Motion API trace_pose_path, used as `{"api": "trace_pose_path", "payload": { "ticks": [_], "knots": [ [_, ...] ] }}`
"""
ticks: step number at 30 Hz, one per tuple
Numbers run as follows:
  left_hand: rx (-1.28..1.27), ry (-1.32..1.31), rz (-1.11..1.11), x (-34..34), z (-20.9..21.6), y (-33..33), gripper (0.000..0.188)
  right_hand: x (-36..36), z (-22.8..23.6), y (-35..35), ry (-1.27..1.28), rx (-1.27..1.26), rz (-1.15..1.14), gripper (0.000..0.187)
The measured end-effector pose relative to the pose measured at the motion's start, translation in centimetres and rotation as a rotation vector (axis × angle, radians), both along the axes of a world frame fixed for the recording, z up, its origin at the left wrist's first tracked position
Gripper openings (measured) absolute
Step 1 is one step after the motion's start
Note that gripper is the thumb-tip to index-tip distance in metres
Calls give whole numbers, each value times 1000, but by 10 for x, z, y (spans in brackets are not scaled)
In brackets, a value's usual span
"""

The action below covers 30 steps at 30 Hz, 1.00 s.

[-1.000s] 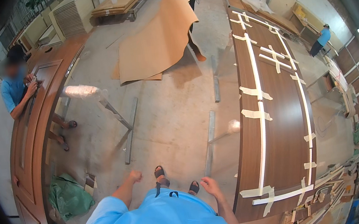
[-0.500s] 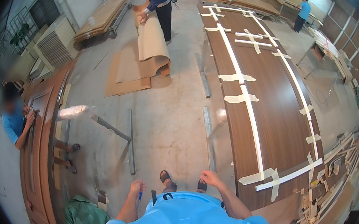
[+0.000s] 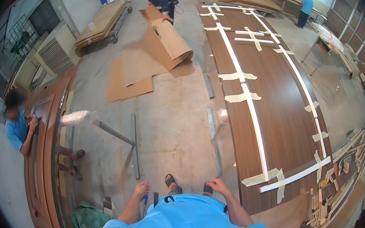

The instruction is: The person wipes a large wooden panel with a cloth, then places a cardboard sheet and a bubble wrap sheet over it. The person folds the cardboard and bubble wrap to cover the panel edges. Other workers are visible in the background.

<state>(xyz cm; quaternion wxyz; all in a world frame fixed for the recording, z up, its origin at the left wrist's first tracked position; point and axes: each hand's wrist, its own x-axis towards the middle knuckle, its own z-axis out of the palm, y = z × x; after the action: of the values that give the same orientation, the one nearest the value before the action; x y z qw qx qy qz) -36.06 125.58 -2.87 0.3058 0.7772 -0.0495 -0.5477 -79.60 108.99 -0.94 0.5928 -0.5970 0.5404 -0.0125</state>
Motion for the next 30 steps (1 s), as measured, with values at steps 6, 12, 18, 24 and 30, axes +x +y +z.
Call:
{"api": "trace_pose_path", "payload": {
  "ticks": [6, 12, 18, 24, 30],
  "knots": [
    [21, -14, 63, 3, -19, 17, 27, -20, -31, 25, 64, 316, -235, 23],
    [-11, 23, 73, 1, -27, 8, 31, -41, -62, 42, 110, 455, -417, 21],
    [-44, 48, 83, -4, -26, 2, 29, -50, -68, 42, 137, 480, -492, 18],
    [-8, 44, 79, 0, -26, 8, 29, -42, -69, 32, 91, 443, -521, 16],
    [-8, 31, 88, 5, -24, 14, 30, -32, -69, 31, 81, 419, -494, 16]
  ]
}}
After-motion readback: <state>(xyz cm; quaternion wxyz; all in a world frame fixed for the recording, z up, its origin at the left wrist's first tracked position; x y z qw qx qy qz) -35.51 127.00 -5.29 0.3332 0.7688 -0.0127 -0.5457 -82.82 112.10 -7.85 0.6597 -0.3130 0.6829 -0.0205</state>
